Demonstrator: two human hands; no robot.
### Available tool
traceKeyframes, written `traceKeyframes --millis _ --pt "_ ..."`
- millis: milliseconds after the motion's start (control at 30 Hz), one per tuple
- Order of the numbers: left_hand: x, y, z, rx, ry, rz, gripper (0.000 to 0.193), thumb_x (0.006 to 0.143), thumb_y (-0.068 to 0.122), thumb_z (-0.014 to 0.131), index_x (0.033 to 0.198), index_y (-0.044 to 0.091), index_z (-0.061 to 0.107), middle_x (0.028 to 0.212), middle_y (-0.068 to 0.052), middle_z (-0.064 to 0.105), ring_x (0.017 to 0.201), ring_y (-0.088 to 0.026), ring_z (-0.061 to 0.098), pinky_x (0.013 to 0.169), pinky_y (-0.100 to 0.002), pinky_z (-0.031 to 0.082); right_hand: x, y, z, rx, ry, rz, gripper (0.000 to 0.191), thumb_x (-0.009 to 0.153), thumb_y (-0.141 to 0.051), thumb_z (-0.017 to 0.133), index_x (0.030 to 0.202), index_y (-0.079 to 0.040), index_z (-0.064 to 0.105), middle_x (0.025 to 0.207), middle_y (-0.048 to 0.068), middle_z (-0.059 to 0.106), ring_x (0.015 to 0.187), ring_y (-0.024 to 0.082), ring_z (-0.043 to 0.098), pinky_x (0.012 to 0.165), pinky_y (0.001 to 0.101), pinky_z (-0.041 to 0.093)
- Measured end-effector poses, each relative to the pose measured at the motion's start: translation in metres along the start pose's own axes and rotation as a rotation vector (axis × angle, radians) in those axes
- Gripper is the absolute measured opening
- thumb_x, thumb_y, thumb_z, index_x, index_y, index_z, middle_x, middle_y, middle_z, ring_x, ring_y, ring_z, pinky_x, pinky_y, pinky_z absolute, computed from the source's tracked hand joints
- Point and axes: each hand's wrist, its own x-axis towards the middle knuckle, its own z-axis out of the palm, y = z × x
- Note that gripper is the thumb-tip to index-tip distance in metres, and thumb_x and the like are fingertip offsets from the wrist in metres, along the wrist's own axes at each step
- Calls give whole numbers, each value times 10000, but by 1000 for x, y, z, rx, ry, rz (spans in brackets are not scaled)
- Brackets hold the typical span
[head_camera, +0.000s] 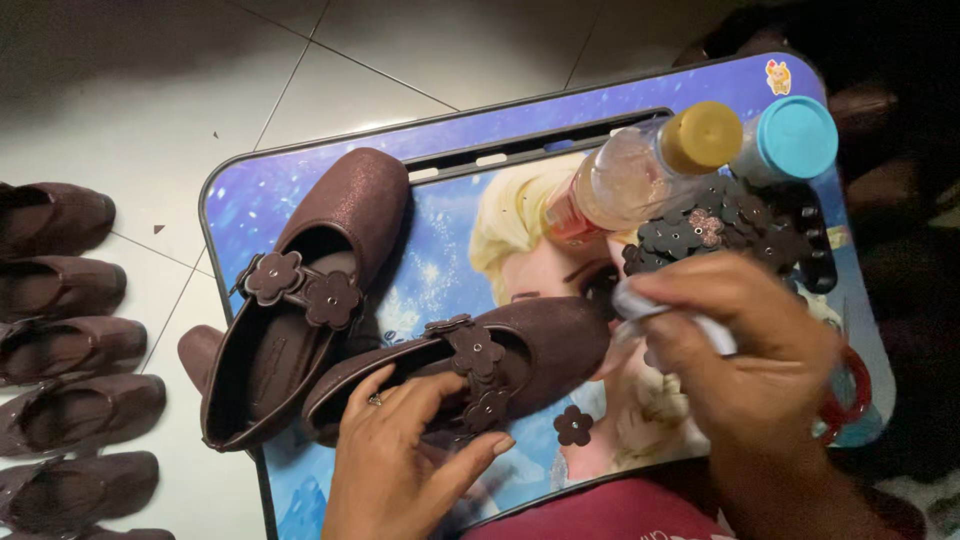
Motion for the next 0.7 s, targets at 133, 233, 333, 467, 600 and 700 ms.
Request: traceKeyframes --millis 133,233,333,467,600,700 --pt "0 1 -7 -60 -51 -30 473 707 438 856 1012 95 744 973 -54 798 952 -245 747 1068 -519 361 -16 33 23 267 -339 173 186 912 -44 709 1083 -3 769 1006 94 761 922 139 713 813 277 564" --pt "4 9 -5 -64 -22 -95 454 726 427 833 1012 86 742 880 -40 796 880 -227 764 1064 -490 378 -29 52 33 334 -410 216 187 921 -40 706 1092 6 767 1004 88 764 927 144 711 821 276 554" --pt "12 20 5 35 123 -265 370 800 412 768 1019 114 764 780 -38 776 794 -251 729 935 -414 471 -34 59 38 312 -412 210 182 921 -46 711 1087 3 769 985 79 761 918 141 711 821 275 550" --pt "17 25 11 90 109 -296 282 841 382 773 940 118 782 787 -45 782 736 -243 721 825 -407 456 -35 53 33 281 -422 210 169 913 -44 710 1064 -3 773 955 78 764 886 142 716 798 280 553" --pt "-8 14 -3 -224 -169 -505 222 794 334 793 946 171 793 724 -3 781 659 -160 745 665 -329 556 -39 37 16 215 -423 243 175 876 -25 725 1041 -17 780 918 76 769 819 147 744 721 283 578" --pt "-27 1 -7 -299 -150 -257 175 779 238 813 915 128 803 774 -20 784 701 -159 768 643 -304 577 -40 30 9 265 -518 74 222 858 4 726 1076 -15 764 968 85 775 866 166 759 758 296 597"
